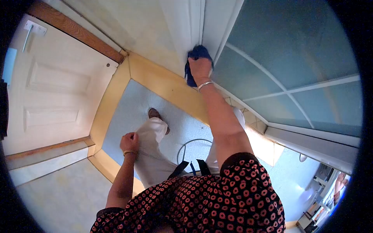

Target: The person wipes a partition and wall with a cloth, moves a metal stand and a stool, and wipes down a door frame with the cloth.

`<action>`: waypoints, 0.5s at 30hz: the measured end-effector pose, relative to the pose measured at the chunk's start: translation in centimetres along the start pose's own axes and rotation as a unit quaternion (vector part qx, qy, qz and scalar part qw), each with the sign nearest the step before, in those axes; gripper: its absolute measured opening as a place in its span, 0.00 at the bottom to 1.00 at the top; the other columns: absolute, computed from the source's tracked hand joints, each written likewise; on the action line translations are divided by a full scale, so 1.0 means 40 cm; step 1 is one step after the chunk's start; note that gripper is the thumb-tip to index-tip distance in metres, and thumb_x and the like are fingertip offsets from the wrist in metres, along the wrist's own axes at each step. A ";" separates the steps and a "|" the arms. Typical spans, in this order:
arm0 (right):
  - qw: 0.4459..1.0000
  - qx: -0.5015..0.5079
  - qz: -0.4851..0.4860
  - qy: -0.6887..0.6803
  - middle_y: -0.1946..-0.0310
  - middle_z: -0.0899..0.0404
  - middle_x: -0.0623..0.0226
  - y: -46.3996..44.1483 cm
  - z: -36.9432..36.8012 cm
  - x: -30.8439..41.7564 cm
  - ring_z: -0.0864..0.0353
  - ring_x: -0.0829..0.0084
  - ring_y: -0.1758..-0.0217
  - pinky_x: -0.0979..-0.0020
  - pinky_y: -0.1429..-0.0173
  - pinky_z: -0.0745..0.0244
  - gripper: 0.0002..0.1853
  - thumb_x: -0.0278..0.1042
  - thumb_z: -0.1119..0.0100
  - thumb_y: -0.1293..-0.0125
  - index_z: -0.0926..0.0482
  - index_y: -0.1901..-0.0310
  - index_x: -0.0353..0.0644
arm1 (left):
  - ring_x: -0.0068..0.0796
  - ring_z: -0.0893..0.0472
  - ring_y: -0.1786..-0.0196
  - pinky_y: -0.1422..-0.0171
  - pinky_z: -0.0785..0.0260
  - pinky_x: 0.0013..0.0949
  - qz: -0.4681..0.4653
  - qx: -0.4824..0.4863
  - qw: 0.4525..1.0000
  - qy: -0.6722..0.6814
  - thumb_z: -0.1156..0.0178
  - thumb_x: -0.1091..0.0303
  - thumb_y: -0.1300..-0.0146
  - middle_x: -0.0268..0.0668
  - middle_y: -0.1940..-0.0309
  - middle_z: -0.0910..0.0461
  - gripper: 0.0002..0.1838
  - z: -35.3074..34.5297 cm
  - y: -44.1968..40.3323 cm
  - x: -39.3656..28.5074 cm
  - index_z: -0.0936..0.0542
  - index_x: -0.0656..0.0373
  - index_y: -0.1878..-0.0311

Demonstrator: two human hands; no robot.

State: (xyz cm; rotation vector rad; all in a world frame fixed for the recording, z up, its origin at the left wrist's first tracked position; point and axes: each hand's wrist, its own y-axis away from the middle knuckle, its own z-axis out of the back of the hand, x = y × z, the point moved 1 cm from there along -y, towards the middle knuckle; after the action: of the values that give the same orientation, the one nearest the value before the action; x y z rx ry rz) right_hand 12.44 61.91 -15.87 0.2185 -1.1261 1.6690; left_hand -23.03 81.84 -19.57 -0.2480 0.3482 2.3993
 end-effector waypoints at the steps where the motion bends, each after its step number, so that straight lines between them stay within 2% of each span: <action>1: 1.000 0.018 -0.020 -0.003 0.73 0.21 0.55 0.009 -0.007 -0.011 0.22 0.52 0.68 0.61 0.63 0.27 0.11 0.36 0.39 0.52 0.24 0.70 0.39 | 0.41 0.22 0.61 0.54 0.29 0.41 0.006 0.005 1.000 -0.002 0.44 0.53 0.47 0.38 0.69 0.18 0.15 0.005 0.004 -0.001 0.16 0.52 0.67; 3: 0.998 0.035 -0.043 -0.006 0.73 0.21 0.55 0.010 -0.001 -0.014 0.22 0.52 0.67 0.61 0.62 0.27 0.12 0.36 0.39 0.53 0.24 0.69 0.38 | 0.41 0.22 0.61 0.54 0.30 0.41 0.018 0.014 1.000 -0.004 0.44 0.53 0.47 0.39 0.68 0.18 0.15 0.006 0.003 0.004 0.16 0.52 0.67; 5: 0.998 0.059 0.014 -0.004 0.72 0.21 0.55 -0.028 0.027 0.001 0.22 0.52 0.67 0.60 0.62 0.27 0.11 0.35 0.38 0.54 0.23 0.69 0.39 | 0.41 0.22 0.60 0.53 0.30 0.40 0.029 0.022 0.999 -0.001 0.44 0.53 0.47 0.39 0.67 0.18 0.15 0.004 0.002 0.004 0.16 0.52 0.67; 6: 0.993 -0.024 0.109 -0.036 0.72 0.23 0.56 -0.068 0.053 0.039 0.23 0.53 0.67 0.59 0.62 0.28 0.08 0.34 0.39 0.51 0.23 0.72 0.40 | 0.40 0.22 0.61 0.54 0.30 0.41 0.011 -0.005 1.000 0.000 0.44 0.54 0.47 0.37 0.68 0.18 0.13 0.003 0.002 0.001 0.16 0.52 0.69; 9: 0.986 -0.060 0.149 -0.051 0.74 0.23 0.57 -0.156 0.147 0.152 0.24 0.54 0.69 0.59 0.65 0.29 0.07 0.34 0.39 0.51 0.24 0.75 0.40 | 0.40 0.22 0.63 0.56 0.30 0.41 -0.011 -0.021 1.000 -0.012 0.43 0.55 0.48 0.36 0.70 0.19 0.12 0.000 0.007 0.004 0.16 0.51 0.71; 11: 0.994 -0.011 0.109 0.017 0.75 0.23 0.57 -0.187 0.187 0.204 0.23 0.55 0.69 0.61 0.66 0.29 0.08 0.35 0.39 0.52 0.24 0.75 0.40 | 0.40 0.22 0.63 0.56 0.30 0.41 -0.018 -0.015 0.999 -0.024 0.43 0.56 0.48 0.36 0.70 0.19 0.12 0.002 0.005 0.002 0.16 0.52 0.71; 12: 0.998 0.015 0.065 -0.014 0.75 0.23 0.60 -0.185 0.166 0.179 0.24 0.59 0.70 0.65 0.66 0.32 0.06 0.31 0.40 0.52 0.26 0.74 0.39 | 0.40 0.22 0.62 0.56 0.30 0.40 -0.015 -0.015 1.000 -0.018 0.43 0.55 0.48 0.36 0.70 0.19 0.12 0.006 0.007 0.000 0.16 0.51 0.71; 13: 0.997 0.015 0.069 -0.014 0.75 0.23 0.60 -0.168 0.150 0.165 0.24 0.59 0.70 0.65 0.66 0.32 0.06 0.31 0.40 0.52 0.26 0.74 0.39 | 0.39 0.22 0.62 0.56 0.30 0.40 -0.011 -0.018 1.000 -0.009 0.43 0.55 0.48 0.36 0.69 0.18 0.12 0.007 0.005 -0.008 0.16 0.51 0.71; 15: 0.986 -0.090 0.142 -0.012 0.76 0.24 0.61 -0.120 0.103 0.124 0.24 0.58 0.71 0.64 0.65 0.31 0.06 0.32 0.41 0.50 0.25 0.73 0.40 | 0.39 0.22 0.62 0.55 0.30 0.40 0.002 -0.007 1.000 -0.015 0.43 0.55 0.48 0.36 0.69 0.18 0.13 0.007 -0.009 -0.021 0.16 0.51 0.70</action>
State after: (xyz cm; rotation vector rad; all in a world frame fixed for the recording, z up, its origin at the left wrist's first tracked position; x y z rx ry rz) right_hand 12.79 62.02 -7.82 -0.0404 -1.3675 1.8019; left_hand -22.19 81.69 -19.15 -0.2191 0.3178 2.4078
